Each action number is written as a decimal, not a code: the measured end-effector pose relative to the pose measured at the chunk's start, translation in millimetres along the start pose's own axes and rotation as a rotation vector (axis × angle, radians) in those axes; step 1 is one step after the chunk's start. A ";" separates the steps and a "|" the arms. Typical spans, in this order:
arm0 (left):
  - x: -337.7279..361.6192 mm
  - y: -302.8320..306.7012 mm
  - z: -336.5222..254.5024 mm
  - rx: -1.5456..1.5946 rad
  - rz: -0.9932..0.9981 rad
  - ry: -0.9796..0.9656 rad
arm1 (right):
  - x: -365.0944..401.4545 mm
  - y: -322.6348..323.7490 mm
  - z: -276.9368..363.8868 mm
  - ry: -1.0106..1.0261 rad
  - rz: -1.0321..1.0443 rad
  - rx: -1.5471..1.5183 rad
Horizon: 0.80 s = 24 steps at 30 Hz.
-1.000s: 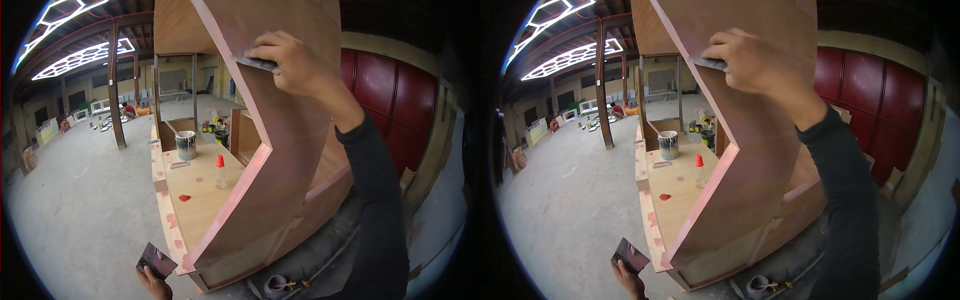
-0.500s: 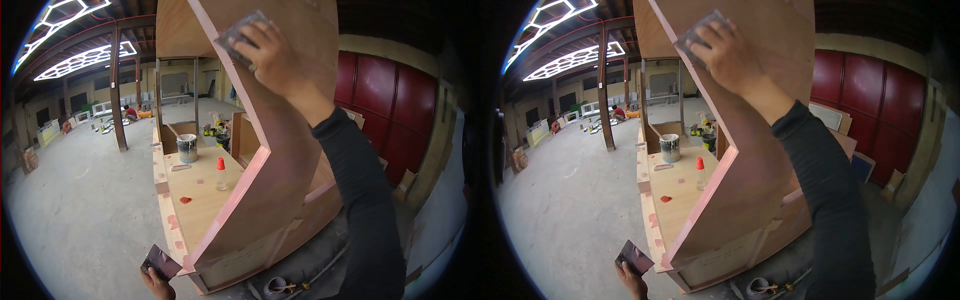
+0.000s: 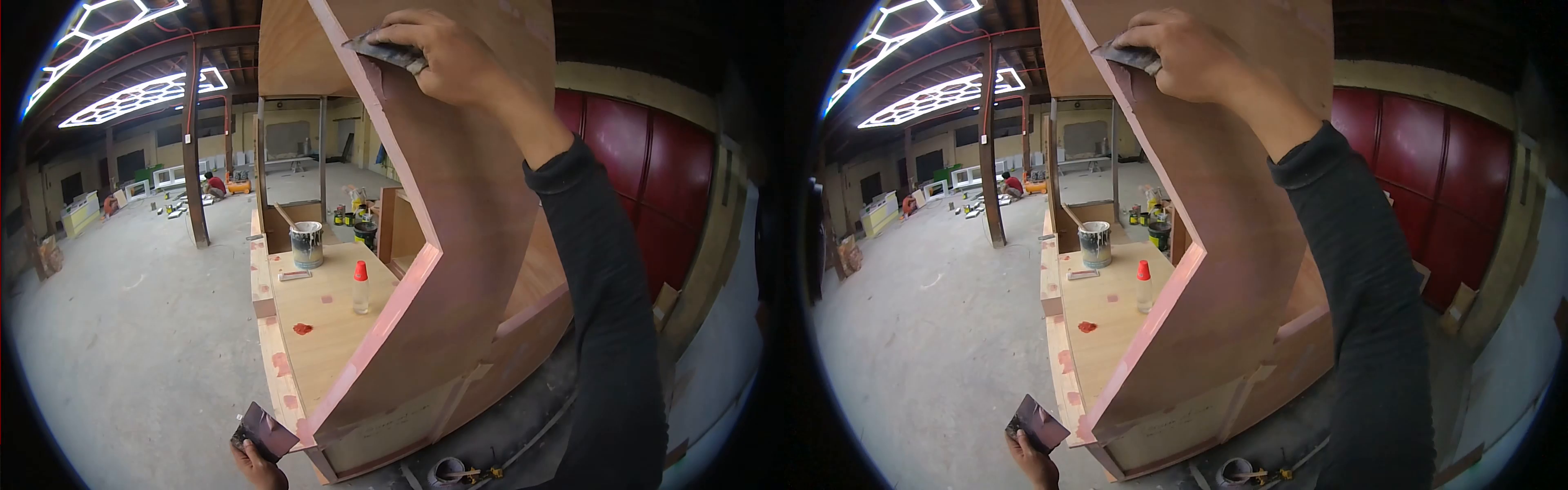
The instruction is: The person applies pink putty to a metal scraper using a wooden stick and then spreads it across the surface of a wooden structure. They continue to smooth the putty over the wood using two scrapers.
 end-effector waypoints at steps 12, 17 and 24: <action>-27.4 -13.8 71.5 0.515 0.126 0.008 | 45.1 -23.0 0.1 -0.045 0.236 0.130; -14.7 -22.7 56.3 0.553 0.125 0.030 | 54.0 -19.7 21.2 0.030 0.423 0.125; 22.9 -52.8 3.3 0.248 0.285 -0.094 | 117.2 -47.4 119.1 -0.126 0.427 -0.437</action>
Point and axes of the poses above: each hand's wrist, its own x-axis away from the middle knuckle, its own y-axis out of the back of the hand, z = x × y, the point moved 7 cm from there along -x, towards the middle knuckle, and after that the axes turned 12 degrees about y, right-handed, at the moved point
